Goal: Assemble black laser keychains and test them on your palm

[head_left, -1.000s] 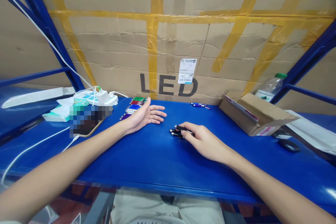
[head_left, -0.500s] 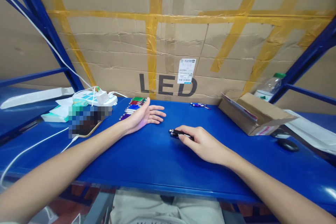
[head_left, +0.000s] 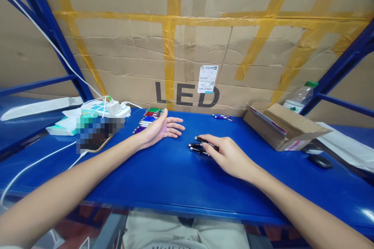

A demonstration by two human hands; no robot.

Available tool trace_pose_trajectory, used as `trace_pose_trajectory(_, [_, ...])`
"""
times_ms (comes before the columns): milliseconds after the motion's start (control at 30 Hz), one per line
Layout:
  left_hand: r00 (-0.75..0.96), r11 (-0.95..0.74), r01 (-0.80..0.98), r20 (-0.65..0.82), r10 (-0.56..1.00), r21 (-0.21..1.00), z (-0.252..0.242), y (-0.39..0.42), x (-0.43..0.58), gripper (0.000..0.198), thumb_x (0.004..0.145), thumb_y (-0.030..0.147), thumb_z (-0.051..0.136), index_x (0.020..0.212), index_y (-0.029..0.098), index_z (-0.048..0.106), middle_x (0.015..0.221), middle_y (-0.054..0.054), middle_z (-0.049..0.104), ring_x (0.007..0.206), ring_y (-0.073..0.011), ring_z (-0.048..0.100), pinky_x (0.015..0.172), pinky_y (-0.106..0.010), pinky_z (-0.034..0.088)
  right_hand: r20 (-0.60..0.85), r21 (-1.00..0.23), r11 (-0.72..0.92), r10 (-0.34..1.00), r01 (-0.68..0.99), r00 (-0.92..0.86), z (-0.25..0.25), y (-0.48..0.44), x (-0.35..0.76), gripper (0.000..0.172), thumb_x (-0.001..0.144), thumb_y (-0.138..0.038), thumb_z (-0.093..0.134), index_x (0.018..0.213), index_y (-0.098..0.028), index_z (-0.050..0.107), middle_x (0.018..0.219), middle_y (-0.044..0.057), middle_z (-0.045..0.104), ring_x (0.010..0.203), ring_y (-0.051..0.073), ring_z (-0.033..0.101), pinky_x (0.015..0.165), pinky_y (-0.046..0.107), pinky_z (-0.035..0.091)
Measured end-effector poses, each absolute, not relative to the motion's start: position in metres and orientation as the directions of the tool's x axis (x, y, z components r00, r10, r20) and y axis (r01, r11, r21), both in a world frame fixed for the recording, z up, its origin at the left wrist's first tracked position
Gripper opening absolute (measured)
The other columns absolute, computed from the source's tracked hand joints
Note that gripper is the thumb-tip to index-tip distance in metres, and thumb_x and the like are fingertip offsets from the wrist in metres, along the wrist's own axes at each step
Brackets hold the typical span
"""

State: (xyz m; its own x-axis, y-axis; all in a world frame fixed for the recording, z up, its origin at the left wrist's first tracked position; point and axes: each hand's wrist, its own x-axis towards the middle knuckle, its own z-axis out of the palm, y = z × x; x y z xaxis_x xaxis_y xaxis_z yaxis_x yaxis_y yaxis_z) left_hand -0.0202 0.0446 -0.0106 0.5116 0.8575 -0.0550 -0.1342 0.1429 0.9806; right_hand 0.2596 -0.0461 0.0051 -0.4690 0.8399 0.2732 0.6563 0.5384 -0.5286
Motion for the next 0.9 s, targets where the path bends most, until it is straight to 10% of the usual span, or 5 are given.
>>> trace_pose_trajectory(900, [0.508, 0.140, -0.124, -0.059, 0.860, 0.982, -0.0099, 0.0442, -0.0189, 0.085, 0.103, 0.082, 0.031, 0.132, 0.013, 0.072, 0.123, -0.021, 0.077, 0.101, -0.0278, 0.074, 0.093, -0.039, 0.056, 0.249, -0.483, 0.511, 0.859, 0.711, -0.448, 0.0077, -0.0454, 0.2593, 0.036, 0.113, -0.039, 0.043, 0.134, -0.026, 0.069, 0.106, 0.004, 0.083, 0.087, 0.024, 0.076, 0.075, 0.032, 0.048])
